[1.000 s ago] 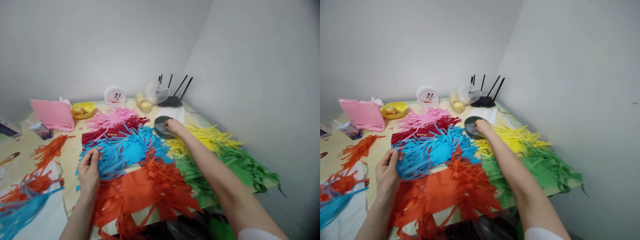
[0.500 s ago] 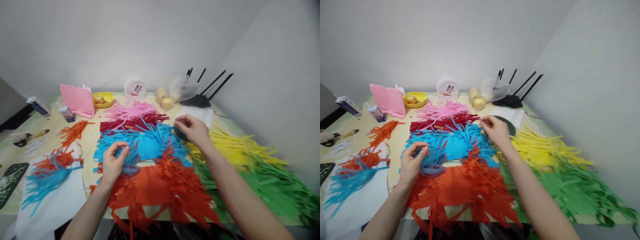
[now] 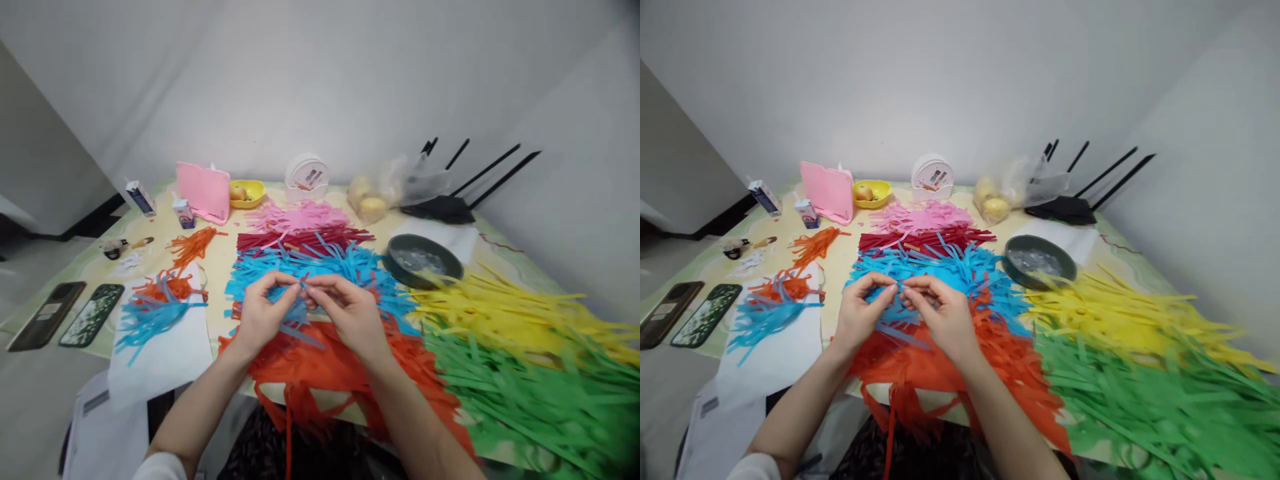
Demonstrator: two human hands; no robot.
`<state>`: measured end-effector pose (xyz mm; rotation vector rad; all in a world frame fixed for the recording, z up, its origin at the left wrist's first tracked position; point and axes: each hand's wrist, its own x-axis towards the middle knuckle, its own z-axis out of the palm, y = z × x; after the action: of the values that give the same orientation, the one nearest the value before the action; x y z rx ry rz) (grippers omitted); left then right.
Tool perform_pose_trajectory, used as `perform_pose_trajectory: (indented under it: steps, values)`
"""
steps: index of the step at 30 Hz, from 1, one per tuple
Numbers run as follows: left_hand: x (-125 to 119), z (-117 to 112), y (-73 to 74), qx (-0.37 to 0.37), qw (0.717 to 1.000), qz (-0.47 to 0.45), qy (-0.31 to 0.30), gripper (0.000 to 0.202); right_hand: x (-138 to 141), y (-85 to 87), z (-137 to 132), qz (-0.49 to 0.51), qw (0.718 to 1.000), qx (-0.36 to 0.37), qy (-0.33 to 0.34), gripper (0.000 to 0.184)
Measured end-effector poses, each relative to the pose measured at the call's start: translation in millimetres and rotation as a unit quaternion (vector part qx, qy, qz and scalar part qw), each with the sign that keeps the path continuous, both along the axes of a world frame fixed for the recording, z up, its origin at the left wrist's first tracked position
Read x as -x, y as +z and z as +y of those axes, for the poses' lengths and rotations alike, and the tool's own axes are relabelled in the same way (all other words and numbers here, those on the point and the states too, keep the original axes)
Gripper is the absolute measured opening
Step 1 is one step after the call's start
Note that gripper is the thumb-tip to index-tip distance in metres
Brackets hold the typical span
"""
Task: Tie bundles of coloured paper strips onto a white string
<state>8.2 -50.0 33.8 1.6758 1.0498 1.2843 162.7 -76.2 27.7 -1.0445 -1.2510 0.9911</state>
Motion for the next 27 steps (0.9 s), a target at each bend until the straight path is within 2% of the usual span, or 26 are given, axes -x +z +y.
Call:
perform_pose_trajectory:
  steps: [5, 9, 13, 17, 20, 24, 27]
  values:
    - [2, -9, -1.7, -0.005, 0.999, 0.008, 0.041, 0.009, 14, -4.1, -6, 0.040, 0.999, -0.013, -0.007, 0.018]
    - [1, -13, -4.6, -0.004, 1.000, 0.016, 0.026, 0.009, 19, -9.6, -9, 0.048, 0.998, -0.007, -0.027, 0.018]
    - [4, -14, -6.2, -0.050, 0.995, 0.079, 0.020, 0.007, 17, -12.1, -13, 0.002, 0.999, -0.009, -0.032, 0.018]
    - [8, -17, -9.3, -0.073, 0.990, 0.119, 0.014, 0.008, 11, -10.4, -16, -0.086, 0.996, -0.012, -0.012, 0.021]
    - [8, -20, -12.2, -0.024, 0.997, 0.072, -0.005, 0.006, 9, -10.2, -16, -0.119, 0.993, -0.010, -0.009, 0.024]
    - [6, -23, -13.8, 0.080, 0.994, -0.067, -0.043, 0.011, 13, -12.4, -17, -0.079, 0.997, -0.002, -0.010, 0.022]
    - [3, -25, -13.9, 0.102, 0.986, -0.122, -0.057, 0.015, 18, -12.9, -19, -0.077, 0.997, -0.015, -0.023, 0.023]
